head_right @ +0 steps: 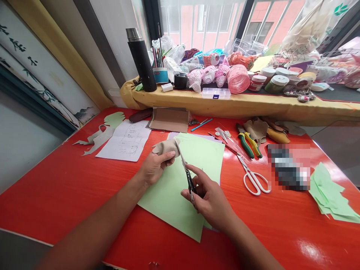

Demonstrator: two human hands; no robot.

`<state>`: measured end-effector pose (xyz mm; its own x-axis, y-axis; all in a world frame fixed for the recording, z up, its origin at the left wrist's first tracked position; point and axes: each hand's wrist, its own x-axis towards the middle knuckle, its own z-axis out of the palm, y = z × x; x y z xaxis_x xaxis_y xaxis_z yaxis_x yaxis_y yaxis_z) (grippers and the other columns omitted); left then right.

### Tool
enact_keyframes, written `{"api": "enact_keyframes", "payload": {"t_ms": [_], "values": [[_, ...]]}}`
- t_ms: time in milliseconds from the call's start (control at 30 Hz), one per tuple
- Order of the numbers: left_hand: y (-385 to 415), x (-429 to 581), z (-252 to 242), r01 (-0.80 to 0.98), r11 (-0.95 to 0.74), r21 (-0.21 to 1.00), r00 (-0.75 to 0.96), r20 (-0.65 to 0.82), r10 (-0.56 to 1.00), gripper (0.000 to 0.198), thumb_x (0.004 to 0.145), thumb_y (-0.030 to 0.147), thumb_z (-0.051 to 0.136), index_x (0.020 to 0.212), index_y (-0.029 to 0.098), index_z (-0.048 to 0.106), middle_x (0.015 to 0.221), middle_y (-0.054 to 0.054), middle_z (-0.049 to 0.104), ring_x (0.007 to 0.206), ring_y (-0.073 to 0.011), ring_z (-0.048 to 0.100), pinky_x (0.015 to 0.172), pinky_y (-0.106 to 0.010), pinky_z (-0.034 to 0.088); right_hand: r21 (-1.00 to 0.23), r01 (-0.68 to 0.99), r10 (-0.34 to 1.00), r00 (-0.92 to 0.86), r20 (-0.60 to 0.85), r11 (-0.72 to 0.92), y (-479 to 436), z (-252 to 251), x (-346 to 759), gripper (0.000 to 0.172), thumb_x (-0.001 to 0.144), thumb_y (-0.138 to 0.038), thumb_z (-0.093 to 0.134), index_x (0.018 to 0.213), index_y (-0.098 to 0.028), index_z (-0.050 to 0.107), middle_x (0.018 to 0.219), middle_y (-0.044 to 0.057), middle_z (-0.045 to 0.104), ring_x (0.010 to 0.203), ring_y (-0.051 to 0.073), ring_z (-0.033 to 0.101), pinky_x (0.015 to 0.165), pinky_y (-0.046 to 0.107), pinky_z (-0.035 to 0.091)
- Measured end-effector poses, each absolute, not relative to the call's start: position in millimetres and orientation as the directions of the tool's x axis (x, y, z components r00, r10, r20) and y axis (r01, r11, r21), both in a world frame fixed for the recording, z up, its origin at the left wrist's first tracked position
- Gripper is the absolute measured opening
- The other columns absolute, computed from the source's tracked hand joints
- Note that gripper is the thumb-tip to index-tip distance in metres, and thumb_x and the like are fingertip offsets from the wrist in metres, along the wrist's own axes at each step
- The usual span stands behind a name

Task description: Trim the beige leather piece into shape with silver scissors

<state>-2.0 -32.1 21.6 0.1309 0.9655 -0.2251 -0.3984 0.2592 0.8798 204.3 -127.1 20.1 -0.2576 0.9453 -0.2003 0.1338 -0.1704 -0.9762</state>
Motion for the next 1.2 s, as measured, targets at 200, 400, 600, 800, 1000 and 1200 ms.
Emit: {"api": "enact_keyframes", "payload": {"t_ms": [200,400,600,800,1000,1200], "values": [[-30.8,-5.3,23.0,-0.373,0.256,0.892,0.203,-0.191,0.960,0.038,0.073,0.037,0.091,0.101,0.017,0.075,0.090,-0.004,0.070,0.073,-0.0132,0.062,0.062,-0.026,0.044,-0.977,0.134,0.951,-0.239,-0.194,-0.166,-126.5,19.1,204.8,0.064,0.097,-0.047,0.077,0.156,-0.034,0.057,0.081,-0.006,0.046,0.051,0.012,0.047,0.045,0.026,0.042],[-27.1,-6.5,12.3,-0.338,0.274,0.900,0.128,-0.245,0.961,0.027,0.076,0.032,0.082,0.095,0.015,0.074,0.091,-0.010,0.076,0.072,-0.0181,0.070,0.064,-0.030,0.049,-0.983,0.084,0.963,-0.202,-0.179,-0.165,-125.5,18.2,203.4,0.065,0.095,-0.049,0.079,0.155,-0.035,0.059,0.079,-0.007,0.046,0.049,0.010,0.046,0.044,0.026,0.043],[-35.6,-6.8,27.0,-0.359,0.250,0.899,0.257,-0.162,0.953,0.026,0.082,0.032,0.075,0.101,0.015,0.074,0.069,-0.001,0.062,0.059,-0.0124,0.053,0.057,-0.027,0.038,-0.986,0.016,0.984,-0.061,-0.167,-0.166,-120.3,22.4,205.3,0.051,0.094,-0.050,0.079,0.140,-0.027,0.075,0.078,-0.006,0.051,0.046,0.008,0.048,0.048,0.027,0.038],[-48.6,-2.9,33.7,-0.306,0.314,0.899,0.510,-0.124,0.851,0.024,0.078,0.030,0.074,0.099,0.017,0.071,0.068,0.001,0.057,0.057,-0.0108,0.045,0.053,-0.027,0.032,-0.970,-0.139,0.980,0.002,-0.201,-0.198,-112.7,30.4,210.9,0.052,0.091,-0.056,0.082,0.131,-0.023,0.078,0.071,-0.008,0.050,0.045,0.008,0.049,0.050,0.027,0.031],[-52.7,-4.3,22.9,-0.085,0.331,0.940,0.633,-0.205,0.747,0.016,0.078,0.025,0.066,0.092,0.017,0.070,0.069,0.000,0.056,0.058,-0.0116,0.045,0.055,-0.029,0.030,-0.955,-0.194,0.974,-0.053,-0.219,-0.225,-112.0,32.9,215.0,0.049,0.092,-0.060,0.080,0.124,-0.024,0.077,0.073,-0.006,0.057,0.044,0.008,0.049,0.049,0.026,0.029],[-56.0,-1.8,34.9,0.154,0.304,0.940,0.631,-0.331,0.702,0.007,0.073,0.022,0.062,0.080,0.020,0.062,0.071,0.002,0.056,0.063,-0.0121,0.045,0.058,-0.028,0.033,-0.945,-0.185,0.961,-0.098,-0.257,-0.271,-111.6,31.0,214.5,0.040,0.090,-0.056,0.085,0.109,-0.022,0.077,0.067,-0.007,0.057,0.044,0.007,0.050,0.049,0.024,0.030]]}}
